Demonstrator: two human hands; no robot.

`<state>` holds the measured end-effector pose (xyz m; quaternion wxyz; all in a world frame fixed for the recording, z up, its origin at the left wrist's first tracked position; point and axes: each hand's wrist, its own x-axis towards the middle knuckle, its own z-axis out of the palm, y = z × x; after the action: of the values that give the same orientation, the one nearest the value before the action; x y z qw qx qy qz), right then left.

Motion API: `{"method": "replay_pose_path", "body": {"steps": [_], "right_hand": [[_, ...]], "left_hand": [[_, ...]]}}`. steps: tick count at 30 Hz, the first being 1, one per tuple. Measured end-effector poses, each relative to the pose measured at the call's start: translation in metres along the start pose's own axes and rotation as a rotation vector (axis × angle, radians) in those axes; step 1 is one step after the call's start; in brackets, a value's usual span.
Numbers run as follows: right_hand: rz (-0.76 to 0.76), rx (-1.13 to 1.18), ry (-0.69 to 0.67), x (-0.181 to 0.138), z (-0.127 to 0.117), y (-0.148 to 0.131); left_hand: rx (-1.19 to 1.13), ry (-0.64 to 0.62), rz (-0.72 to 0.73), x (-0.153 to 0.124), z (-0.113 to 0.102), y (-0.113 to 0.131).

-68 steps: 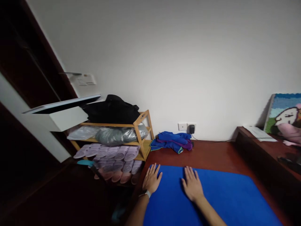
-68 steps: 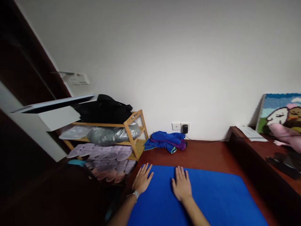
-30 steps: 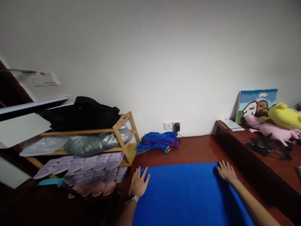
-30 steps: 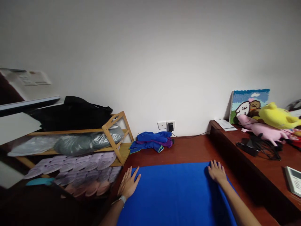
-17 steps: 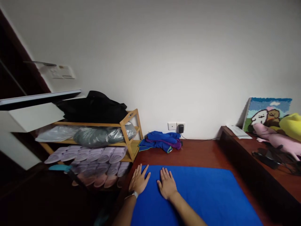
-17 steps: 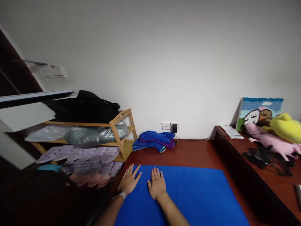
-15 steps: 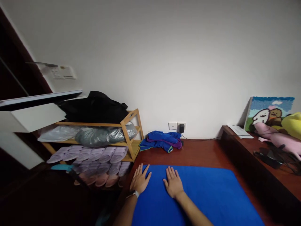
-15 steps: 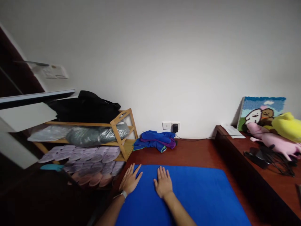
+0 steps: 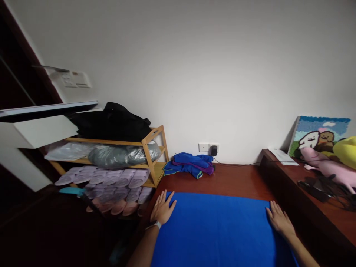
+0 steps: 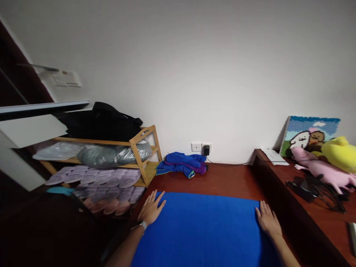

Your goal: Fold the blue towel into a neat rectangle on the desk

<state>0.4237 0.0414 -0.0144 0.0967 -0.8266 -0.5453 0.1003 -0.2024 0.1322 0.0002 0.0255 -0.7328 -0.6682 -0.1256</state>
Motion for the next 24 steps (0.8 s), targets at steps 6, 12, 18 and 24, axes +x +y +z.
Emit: {"method": "replay_pose_path", "body": {"steps": [6, 12, 18, 24], "right_hand": [[-0.024, -0.026, 0.1, -0.017, -0.003, -0.076], [-0.416, 0.082, 0.024, -0.069, 0.035, -0.27], [-0.622, 0.128, -0.169, -0.107, 0.059, -0.366], [-0.402, 0.01, -0.052, -0.063, 0.052, -0.233]], "left_hand": [[-0.004, 0.009, -0.002, 0.0, 0.004, -0.001], [-0.016, -0.007, -0.009, 0.0, 0.006, -0.003], [-0.008, 0.018, -0.007, -0.002, 0.01, -0.005], [-0.012, 0.01, -0.007, -0.001, 0.009, -0.006]]}}
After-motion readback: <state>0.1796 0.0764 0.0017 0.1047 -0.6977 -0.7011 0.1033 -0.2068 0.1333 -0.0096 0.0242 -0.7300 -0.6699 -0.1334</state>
